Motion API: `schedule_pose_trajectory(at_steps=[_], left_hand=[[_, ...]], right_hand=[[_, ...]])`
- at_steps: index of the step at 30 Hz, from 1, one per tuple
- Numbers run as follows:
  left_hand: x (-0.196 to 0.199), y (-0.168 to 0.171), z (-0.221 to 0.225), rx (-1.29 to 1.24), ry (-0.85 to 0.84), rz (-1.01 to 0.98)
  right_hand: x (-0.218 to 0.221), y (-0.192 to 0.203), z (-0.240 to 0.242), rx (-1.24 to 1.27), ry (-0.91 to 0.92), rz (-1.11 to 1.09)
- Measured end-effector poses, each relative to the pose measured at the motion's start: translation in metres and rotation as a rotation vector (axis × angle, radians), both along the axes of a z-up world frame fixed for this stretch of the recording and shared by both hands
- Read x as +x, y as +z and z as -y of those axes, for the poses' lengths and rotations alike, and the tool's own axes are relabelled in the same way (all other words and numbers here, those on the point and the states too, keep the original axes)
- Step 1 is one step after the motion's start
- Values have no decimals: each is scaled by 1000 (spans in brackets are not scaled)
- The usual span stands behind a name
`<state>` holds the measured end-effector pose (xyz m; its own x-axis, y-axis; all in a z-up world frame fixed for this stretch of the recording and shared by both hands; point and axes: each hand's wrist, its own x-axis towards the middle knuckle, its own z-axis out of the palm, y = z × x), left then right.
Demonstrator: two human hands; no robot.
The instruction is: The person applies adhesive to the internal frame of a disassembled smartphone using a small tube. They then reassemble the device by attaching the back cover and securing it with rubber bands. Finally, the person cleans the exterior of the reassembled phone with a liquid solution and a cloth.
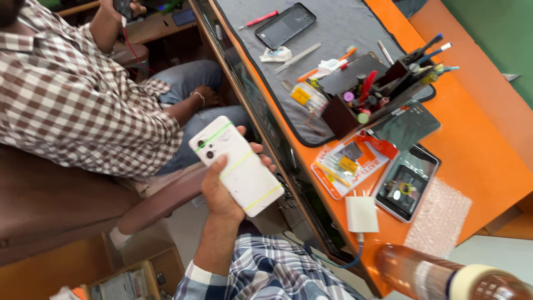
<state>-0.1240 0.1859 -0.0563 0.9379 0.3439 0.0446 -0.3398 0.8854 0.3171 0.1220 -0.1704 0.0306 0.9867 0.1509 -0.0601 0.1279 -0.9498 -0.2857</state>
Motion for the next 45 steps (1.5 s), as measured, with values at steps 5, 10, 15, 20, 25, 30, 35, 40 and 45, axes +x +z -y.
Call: schedule_pose_trajectory(at_steps=[5,10,15,20,25,30,35,40,45], left_hand=[[17,7,-36,57,-131,-6],[16,-1,-70,109,-193,33],[-11,-16,-100,66,-235,-53],[-51,-26,-137,40,-200,-167],[-65,-50,-165,12,-105,-246],[-52,-50,-174,45,-100,-233],[-27,-34,-158,109,-217,-181],[-2,-21,-132,88,-424,-132],[15,-16,-98,161,-611,-144]], right_hand=[[29,37,-76,-298,190,-46],[61,113,-169,-335,597,53],[137,-4,-308,-223,721,282],[153,-93,-338,-192,439,54],[158,-82,-321,-60,341,78],[167,-51,-290,238,387,39],[134,-47,-263,790,163,34],[20,-28,-266,1217,251,340],[-189,-50,-227,858,-111,363]])
